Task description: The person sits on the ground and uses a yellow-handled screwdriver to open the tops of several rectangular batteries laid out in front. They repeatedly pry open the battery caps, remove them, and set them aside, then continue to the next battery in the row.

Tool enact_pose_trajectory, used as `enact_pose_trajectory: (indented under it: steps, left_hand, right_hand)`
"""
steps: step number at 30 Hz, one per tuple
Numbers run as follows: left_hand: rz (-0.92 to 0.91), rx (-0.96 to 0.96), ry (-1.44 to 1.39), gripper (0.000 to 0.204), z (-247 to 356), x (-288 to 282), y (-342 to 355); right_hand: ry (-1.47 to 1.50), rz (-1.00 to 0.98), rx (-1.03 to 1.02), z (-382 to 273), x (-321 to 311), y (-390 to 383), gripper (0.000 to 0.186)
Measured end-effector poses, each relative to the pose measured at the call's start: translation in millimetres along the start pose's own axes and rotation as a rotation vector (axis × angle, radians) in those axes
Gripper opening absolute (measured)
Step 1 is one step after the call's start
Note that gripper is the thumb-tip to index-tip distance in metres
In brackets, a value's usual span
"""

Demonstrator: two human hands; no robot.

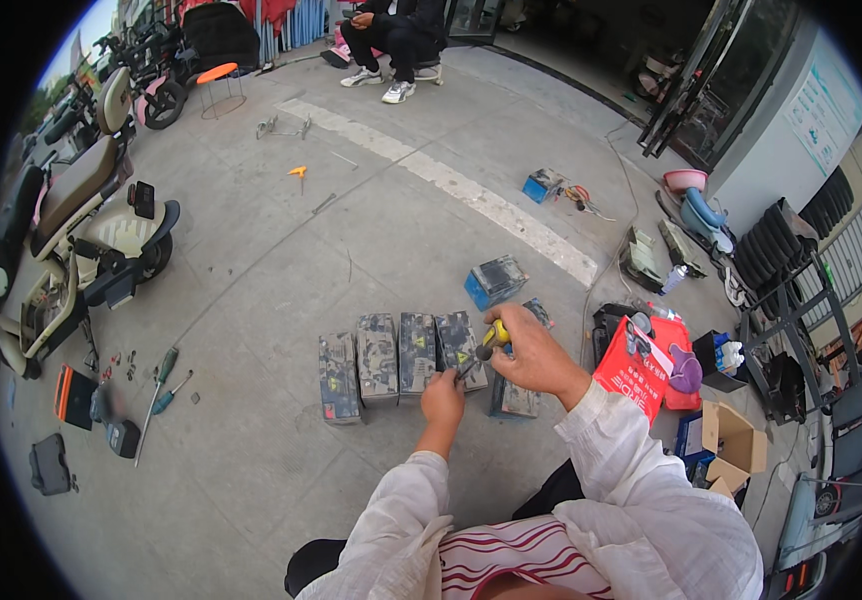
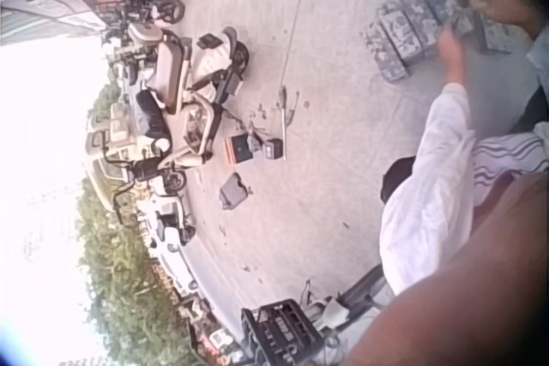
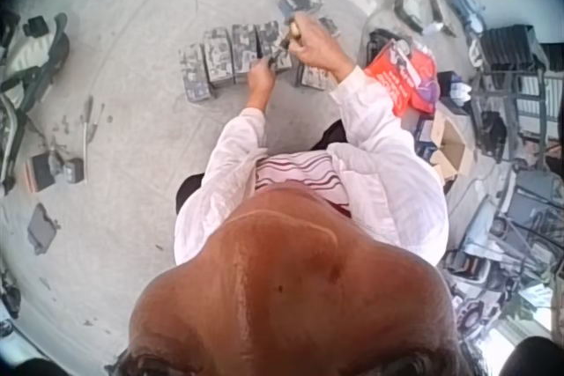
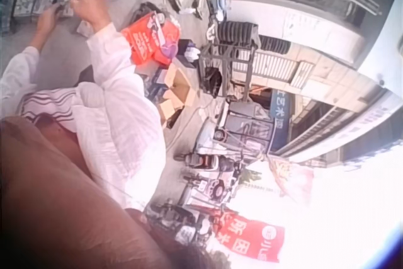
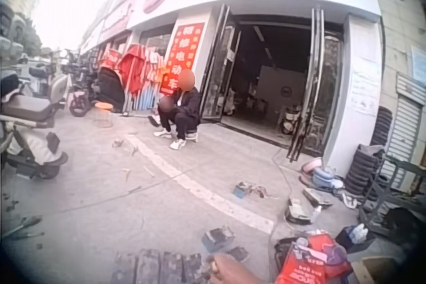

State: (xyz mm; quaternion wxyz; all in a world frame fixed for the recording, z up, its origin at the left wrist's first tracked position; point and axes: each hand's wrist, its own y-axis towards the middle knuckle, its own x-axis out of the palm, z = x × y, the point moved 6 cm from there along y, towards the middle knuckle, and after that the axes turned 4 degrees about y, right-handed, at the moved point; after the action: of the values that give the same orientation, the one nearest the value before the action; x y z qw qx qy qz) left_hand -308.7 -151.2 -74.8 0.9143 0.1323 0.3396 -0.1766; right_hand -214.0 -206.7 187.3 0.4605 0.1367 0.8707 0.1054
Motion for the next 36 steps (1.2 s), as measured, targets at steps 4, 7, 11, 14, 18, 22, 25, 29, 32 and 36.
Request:
enact_pose_trajectory:
  steps: [4,7,11,14,18,22,25,29,32,36]
  left_hand:
    - [-0.003,0.001,0.004,0.019,-4,1,0]
    - [-0.016,-0.007,0.0,0.019,-3,1,1]
    - [-0.01,0.007,-0.018,0.018,-1,-1,1]
    - [-0.019,0.002,-0.015,0.018,-1,-2,0]
    - [-0.029,-0.002,-0.022,0.018,-2,-3,1]
    - [-0.034,-0.001,-0.018,0.018,1,-4,1]
    - [-0.033,0.0,-0.019,0.018,-1,-4,1]
    - [-0.032,0.0,-0.011,0.018,-1,-4,1]
    - [-0.025,0.0,-0.011,0.018,-2,-4,1]
    - [-0.027,0.004,-0.023,0.017,2,-4,1]
  right_hand:
    - [-0.024,-0.086,0.22,6,4,3,0.039]
    - [0.014,-0.044,0.069,0,2,4,0.036]
    - [-0.03,-0.024,0.028,-5,1,4,0.034]
    - [0.001,-0.028,0.141,3,3,4,0.036]
    - [0.007,-0.038,0.067,0,2,6,0.038]
    - [-0.012,0.009,-0.125,-6,0,8,0.036]
    - [-0.002,-0.008,-0.112,-5,-1,9,0.037]
    - [-0.216,-0.087,0.156,2,0,5,0.035]
    - [-0.13,0.01,0.059,-8,-2,5,0.035]
    - [-0.068,-0.007,-0.035,-6,-2,5,0.037]
